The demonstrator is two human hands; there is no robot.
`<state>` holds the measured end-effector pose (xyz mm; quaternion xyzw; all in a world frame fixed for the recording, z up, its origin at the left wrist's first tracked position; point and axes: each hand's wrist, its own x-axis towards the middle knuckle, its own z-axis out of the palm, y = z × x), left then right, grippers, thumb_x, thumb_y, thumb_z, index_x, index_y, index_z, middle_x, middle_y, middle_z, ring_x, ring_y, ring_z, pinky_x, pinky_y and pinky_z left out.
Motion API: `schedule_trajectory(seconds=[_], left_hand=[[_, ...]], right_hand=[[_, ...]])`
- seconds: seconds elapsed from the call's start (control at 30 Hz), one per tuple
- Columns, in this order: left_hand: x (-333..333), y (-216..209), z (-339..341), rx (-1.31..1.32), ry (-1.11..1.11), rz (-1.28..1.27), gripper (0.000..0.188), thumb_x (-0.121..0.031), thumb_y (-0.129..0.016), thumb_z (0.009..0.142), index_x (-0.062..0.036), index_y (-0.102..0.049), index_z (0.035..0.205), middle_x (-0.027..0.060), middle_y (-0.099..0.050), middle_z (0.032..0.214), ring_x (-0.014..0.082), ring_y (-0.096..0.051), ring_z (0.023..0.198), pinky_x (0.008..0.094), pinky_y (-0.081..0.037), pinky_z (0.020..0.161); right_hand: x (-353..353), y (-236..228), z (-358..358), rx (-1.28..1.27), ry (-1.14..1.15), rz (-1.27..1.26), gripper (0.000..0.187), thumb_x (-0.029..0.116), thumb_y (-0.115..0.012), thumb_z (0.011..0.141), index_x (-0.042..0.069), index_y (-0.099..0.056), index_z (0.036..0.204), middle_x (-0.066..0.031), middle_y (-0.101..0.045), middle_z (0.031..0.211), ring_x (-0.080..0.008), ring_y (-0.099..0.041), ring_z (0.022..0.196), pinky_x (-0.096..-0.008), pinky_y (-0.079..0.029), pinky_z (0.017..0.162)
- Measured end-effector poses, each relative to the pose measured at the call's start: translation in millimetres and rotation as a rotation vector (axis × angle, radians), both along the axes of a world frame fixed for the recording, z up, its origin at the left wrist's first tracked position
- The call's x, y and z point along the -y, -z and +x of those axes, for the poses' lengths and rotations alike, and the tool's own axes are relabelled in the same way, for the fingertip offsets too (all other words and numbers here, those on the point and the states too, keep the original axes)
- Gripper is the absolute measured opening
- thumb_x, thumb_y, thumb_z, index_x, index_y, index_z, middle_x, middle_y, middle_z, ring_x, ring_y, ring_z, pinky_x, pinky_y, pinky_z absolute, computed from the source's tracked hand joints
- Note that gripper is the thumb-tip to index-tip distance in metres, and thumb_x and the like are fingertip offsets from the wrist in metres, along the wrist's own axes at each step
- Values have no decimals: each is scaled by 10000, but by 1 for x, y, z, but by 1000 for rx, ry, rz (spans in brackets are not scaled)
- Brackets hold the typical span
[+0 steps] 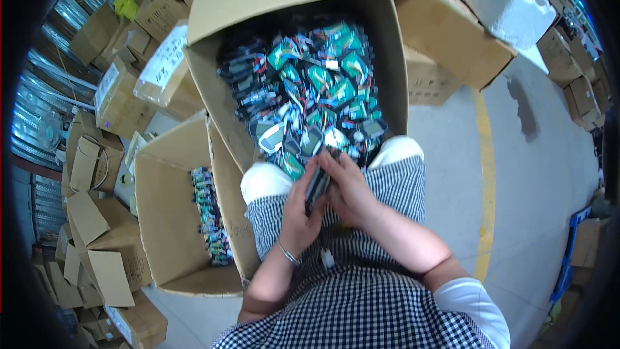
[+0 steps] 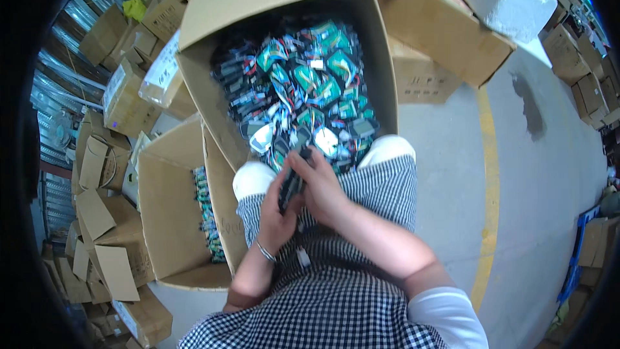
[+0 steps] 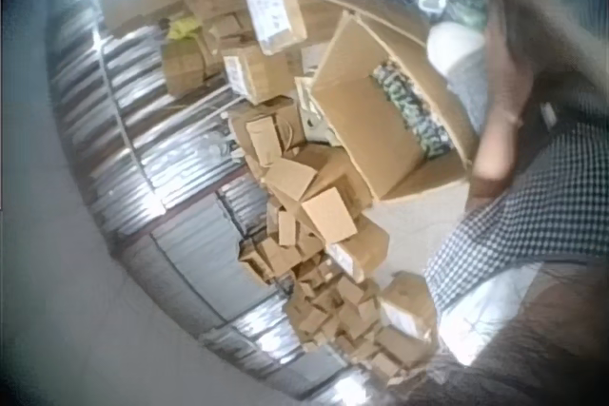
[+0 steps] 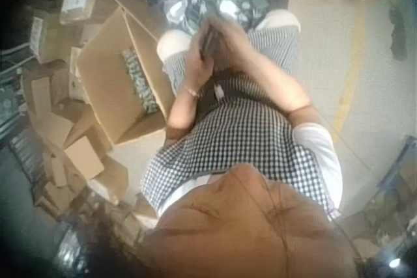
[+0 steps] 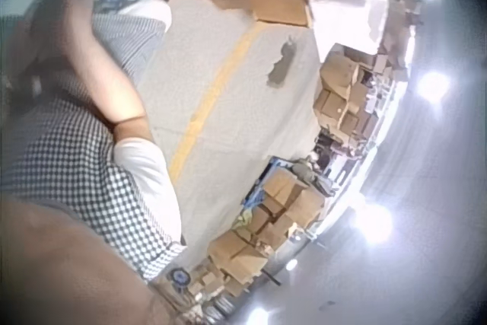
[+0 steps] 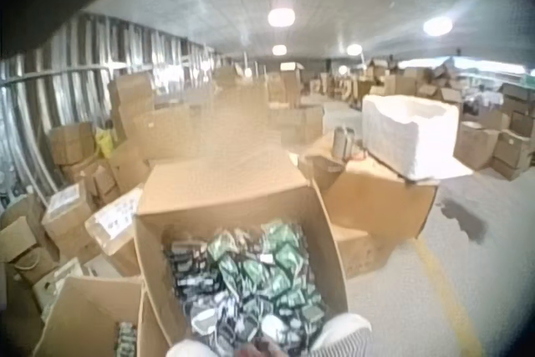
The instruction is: The person sorts small packaged electronics into different cardboard boxes by hand.
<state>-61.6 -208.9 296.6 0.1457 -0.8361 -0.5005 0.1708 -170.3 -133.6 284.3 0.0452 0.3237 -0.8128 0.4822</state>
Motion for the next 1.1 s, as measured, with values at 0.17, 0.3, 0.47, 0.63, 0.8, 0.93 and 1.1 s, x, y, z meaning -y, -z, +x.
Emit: schedule_trajectory(seconds=[0.17, 0.3, 0.47, 0.63, 0.8, 0.93, 1.1], left_hand=[[33, -3, 30, 130, -279, 584, 510, -71, -538, 909, -62, -340, 1378, 15, -557, 684, 60, -496, 505, 191, -391, 445], [47, 0, 56, -44, -349, 775, 311, -191, -557, 934, -51, -433, 1182, 20, -515, 684, 84, -452, 461, 221, -345, 390], [32, 9, 66, -74, -404, 902, 263, -197, -572, 926, -56, -475, 1125, 19, -532, 780, 79, -422, 461, 229, -328, 369], [22, 17, 61, -33, -402, 938, 266, -203, -594, 915, -76, -484, 1121, 4, -530, 765, 80, -399, 461, 227, -323, 377], [15, 21, 64, 73, -338, 1085, 253, -223, -598, 914, -82, -486, 1091, 19, -548, 756, 125, -537, 509, 230, -362, 389], [8, 28, 53, 155, -205, 1290, 243, -205, -569, 925, -50, -482, 1091, 89, -598, 809, 177, -593, 552, 241, -431, 433], [4, 35, 40, 220, -86, 1389, 277, -231, -570, 916, -27, -500, 1090, 99, -583, 800, 205, -577, 567, 267, -411, 436]], right_hand=[[-23, -3, -45, -505, -313, 116, 555, 150, -624, 888, -19, -355, 1343, -143, -532, 1220, -213, -519, 1135, -303, -416, 967], [-63, 53, -56, -1178, -621, 622, 97, 104, -639, 812, 50, -631, 893, -100, -655, 818, -200, -644, 806, -336, -502, 732], [-89, 84, -7, -1903, -1080, 767, 135, 116, -577, 770, 120, -672, 867, -61, -659, 930, -242, -634, 907, -374, -511, 761], [-98, 96, -13, -1849, -1025, 778, 185, 106, -594, 758, 131, -689, 915, -47, -663, 970, -215, -632, 934, -356, -515, 761], [-91, 69, -25, -1479, -811, 653, 143, 99, -641, 759, 78, -695, 890, -74, -685, 886, -231, -658, 819, -336, -518, 721], [-81, 54, -24, -1129, -590, 493, 94, 55, -688, 757, 19, -668, 841, -81, -679, 780, -163, -655, 696, -272, -509, 662], [-70, 41, -21, -903, -535, 420, 60, 24, -668, 801, -11, -622, 818, -24, -639, 725, -56, -573, 694, -223, -473, 641]])
